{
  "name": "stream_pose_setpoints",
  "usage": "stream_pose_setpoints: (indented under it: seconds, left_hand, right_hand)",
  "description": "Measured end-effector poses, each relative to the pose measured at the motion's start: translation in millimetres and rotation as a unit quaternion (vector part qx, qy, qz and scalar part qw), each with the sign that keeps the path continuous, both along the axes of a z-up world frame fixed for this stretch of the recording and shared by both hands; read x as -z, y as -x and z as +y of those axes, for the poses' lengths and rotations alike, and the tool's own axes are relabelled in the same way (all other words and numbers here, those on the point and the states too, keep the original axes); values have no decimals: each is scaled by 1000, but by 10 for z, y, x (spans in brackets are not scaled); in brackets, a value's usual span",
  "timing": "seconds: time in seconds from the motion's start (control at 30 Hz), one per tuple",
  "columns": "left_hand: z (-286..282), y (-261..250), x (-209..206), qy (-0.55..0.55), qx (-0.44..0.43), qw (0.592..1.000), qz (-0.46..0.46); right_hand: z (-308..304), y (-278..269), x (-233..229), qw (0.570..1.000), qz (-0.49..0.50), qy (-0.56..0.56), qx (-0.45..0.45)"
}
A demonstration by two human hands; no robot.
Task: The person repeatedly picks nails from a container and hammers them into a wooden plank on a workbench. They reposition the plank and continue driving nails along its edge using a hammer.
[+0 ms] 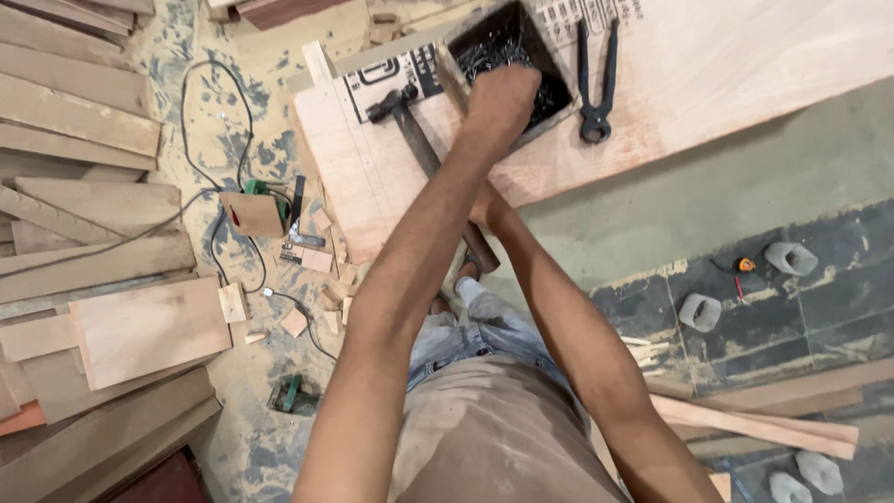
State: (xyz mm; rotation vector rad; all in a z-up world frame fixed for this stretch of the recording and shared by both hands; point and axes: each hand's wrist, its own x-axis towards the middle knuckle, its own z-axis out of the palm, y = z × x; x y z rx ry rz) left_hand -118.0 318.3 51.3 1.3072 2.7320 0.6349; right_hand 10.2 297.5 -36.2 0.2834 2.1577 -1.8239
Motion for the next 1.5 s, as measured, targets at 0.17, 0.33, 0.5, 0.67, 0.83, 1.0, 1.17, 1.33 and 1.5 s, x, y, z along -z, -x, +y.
stream_pose_setpoints:
  seconds: [0.17,0.33,0.5,0.67,0.83,1.0,1.17,1.33,1.5]
  left_hand:
    - [33,19,-71,55,-12,998,-19]
    - [-18,-14,-305,-55,-49,996,-40]
    - [-248,111,-580,-279,-95,914,-279]
    - [-918,123,-722,-440,-71,789,-423]
    - [-1613,8,-619,-506,-109,756,-400]
    - [-2347,-112,-286,-399,-295,857,-140]
    - [-2696,-275,136,-326,-295,898,-30]
    - [-2748,-302,337,-318,-279,905,-51]
    - [-2767,-312,394,-317,-295,898,-76]
  right_hand:
    - [-29,-62,237,1000,-23,13,-7]
    - [-26,-39,63,998,37,50,23]
    - [53,-86,-328,968,-69,241,28]
    - [-69,-114,-592,969,-133,194,70]
    - [-114,-40,-690,966,-179,161,94]
    - [-121,-46,-722,973,-153,149,82]
    - [-152,-77,-701,967,-173,159,96]
    - [-157,-47,-734,964,-186,159,103]
    - [-151,-50,-752,963,-185,168,98]
